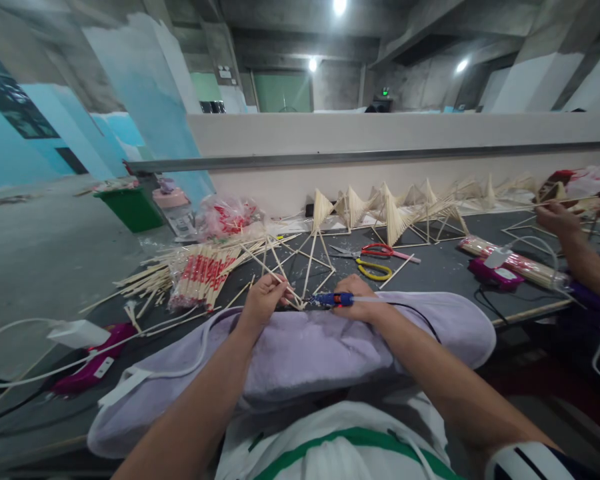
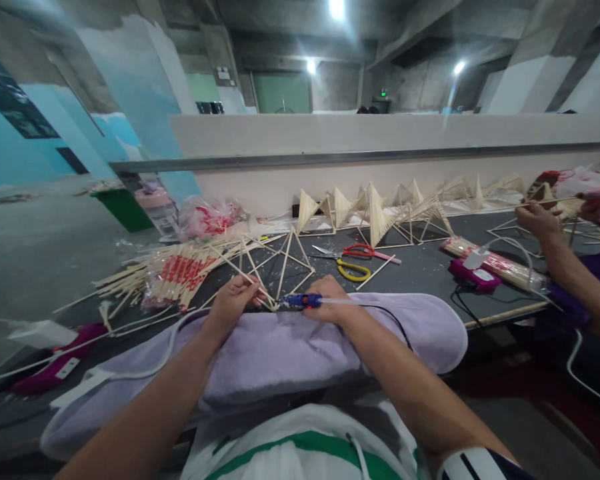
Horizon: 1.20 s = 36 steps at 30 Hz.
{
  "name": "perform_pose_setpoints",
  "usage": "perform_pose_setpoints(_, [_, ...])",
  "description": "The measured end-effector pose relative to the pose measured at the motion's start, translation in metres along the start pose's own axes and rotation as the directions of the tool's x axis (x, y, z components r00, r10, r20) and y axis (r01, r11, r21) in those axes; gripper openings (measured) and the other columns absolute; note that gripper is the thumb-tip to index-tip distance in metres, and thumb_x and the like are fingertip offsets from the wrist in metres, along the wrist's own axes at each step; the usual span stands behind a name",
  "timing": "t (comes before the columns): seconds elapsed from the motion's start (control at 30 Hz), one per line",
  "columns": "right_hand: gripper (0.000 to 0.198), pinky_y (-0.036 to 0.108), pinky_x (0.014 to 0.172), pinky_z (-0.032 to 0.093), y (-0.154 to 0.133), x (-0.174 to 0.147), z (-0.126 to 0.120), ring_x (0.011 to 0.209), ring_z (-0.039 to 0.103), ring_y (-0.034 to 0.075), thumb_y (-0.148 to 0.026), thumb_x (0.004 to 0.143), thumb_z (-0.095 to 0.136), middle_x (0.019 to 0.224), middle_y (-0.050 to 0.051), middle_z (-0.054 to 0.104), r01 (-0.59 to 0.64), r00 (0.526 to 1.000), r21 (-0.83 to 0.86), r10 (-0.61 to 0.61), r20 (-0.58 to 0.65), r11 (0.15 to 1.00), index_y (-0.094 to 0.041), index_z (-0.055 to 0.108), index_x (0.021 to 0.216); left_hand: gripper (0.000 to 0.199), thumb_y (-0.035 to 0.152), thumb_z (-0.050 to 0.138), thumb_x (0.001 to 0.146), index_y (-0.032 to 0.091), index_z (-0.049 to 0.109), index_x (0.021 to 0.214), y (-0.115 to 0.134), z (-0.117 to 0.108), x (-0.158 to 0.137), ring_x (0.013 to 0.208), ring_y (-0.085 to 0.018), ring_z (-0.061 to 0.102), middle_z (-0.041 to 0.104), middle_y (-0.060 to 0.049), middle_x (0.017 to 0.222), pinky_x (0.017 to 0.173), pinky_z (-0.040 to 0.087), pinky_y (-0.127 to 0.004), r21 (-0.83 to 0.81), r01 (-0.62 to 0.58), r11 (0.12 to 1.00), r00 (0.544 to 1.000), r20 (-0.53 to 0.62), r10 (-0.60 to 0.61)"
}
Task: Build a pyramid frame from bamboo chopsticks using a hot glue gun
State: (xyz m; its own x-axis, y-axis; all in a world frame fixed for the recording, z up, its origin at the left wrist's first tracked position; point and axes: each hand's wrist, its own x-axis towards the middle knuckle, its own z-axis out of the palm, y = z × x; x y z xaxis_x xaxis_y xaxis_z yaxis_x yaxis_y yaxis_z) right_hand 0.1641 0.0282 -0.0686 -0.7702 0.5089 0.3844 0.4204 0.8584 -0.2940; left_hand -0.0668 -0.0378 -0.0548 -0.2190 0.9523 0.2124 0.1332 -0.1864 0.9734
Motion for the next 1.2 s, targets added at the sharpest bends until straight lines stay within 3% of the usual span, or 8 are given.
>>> perform_pose_setpoints(0.3, [0.011,0.025,0.064,0.033,0.000,-0.001,-0.003,0.061,0.052,0.013,-0.027,0.062,0.059,0.058,-0.001,0.059,-0.006,1.000,-0.005,0.006,0.006,1.000,-0.018,0.057,0.056,0.034,0.040,0.065,0.064,0.014,0.052,0.082,0.004,-0.001,0.000,0.058,-0.016,0.062,0.063,-0.002,0.065,0.049,0.049,-0.024,-0.027,0.048,0.998,0.998,-0.039,-0.049])
perform_pose_setpoints(0.67, [0.010,0.022,0.059,0.036,0.004,-0.003,-0.006,0.064,0.054,0.013,-0.026,0.068,0.055,0.066,0.002,0.059,-0.131,0.989,0.012,0.132,-0.071,0.991,-0.018,0.059,0.063,0.032,0.041,0.066,0.064,0.015,0.052,0.077,-0.003,0.000,0.002,0.052,-0.014,0.061,0.062,-0.001,0.059,0.043,0.046,-0.022,0.050,0.039,0.998,0.998,-0.057,-0.036])
perform_pose_setpoints(0.9, [0.009,0.024,0.063,0.036,0.019,-0.006,-0.012,0.069,0.054,0.014,-0.026,0.070,0.054,0.074,0.003,0.061,-0.260,0.956,-0.052,0.250,-0.153,0.964,-0.018,0.058,0.070,0.030,0.042,0.066,0.063,0.015,0.055,0.073,-0.003,0.001,0.001,0.054,-0.015,0.061,0.062,-0.001,0.058,0.044,0.046,-0.021,0.117,0.031,0.993,0.998,-0.054,-0.025])
perform_pose_setpoints(1.2, [0.026,0.030,0.072,0.032,0.018,-0.005,-0.010,0.083,0.055,0.020,-0.044,0.075,0.055,0.085,0.006,0.063,-0.429,0.902,-0.190,0.406,-0.150,0.883,-0.019,0.060,0.080,0.026,0.041,0.064,0.066,0.016,0.056,0.073,-0.004,0.000,-0.001,0.052,-0.013,0.059,0.061,0.000,0.057,0.043,0.045,-0.020,0.166,0.018,0.986,0.998,-0.057,-0.009])
